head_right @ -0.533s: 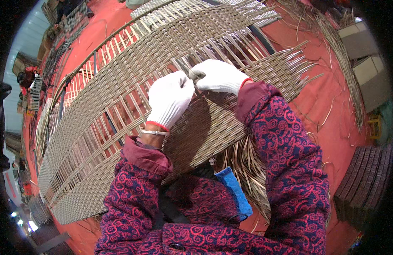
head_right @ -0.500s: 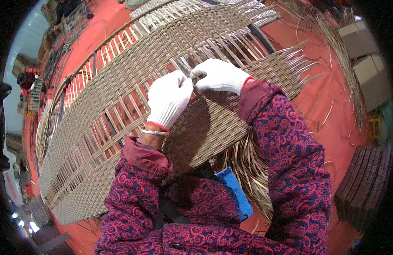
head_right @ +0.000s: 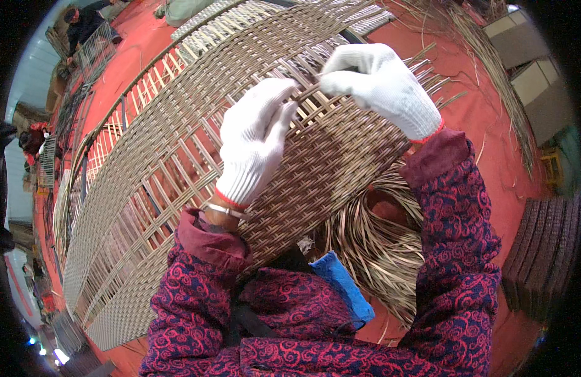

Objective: The person weaves a large flat basket by hand, interlacing thin reed strips through a pre-formed frame. They repeatedly pull new strips through the weave, tighten the pattern, and adjust the basket's position to continue the work.

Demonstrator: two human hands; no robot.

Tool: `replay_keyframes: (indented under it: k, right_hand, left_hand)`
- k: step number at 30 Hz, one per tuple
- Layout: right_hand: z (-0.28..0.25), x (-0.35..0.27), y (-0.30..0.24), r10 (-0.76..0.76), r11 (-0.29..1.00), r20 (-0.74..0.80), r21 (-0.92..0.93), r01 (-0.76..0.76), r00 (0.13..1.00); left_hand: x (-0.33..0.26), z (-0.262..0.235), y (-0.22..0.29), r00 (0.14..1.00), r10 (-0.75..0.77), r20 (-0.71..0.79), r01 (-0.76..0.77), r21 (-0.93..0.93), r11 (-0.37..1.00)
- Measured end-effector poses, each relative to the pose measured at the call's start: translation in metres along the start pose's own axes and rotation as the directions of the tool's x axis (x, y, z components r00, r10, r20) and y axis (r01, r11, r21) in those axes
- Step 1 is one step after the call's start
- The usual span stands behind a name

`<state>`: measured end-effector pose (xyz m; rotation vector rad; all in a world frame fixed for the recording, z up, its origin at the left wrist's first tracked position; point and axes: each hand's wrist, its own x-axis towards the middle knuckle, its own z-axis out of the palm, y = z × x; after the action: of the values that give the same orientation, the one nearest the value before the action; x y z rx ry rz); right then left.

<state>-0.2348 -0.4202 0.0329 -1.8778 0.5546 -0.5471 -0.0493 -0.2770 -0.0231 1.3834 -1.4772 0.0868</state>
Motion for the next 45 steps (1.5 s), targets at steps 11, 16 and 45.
replay_keyframes:
  k: [11,16,45]
  right_hand:
    - [0.081,0.054,0.051,0.287,0.571,0.052,-0.811,-0.127,0.957]
    - [0.064,0.059,0.053,-0.023,0.829,0.216,-0.541,0.140,0.976]
    - [0.021,0.043,0.069,0.095,0.854,-0.077,-0.506,-0.121,0.992]
  left_hand:
    - [-0.016,-0.018,-0.018,0.800,-0.580,0.155,0.563,0.139,0.814]
    - [-0.003,0.005,-0.024,0.889,-0.382,0.251,0.220,0.498,0.839]
    - [0.020,0.026,-0.019,0.659,-0.714,0.236,0.752,-0.217,0.622]
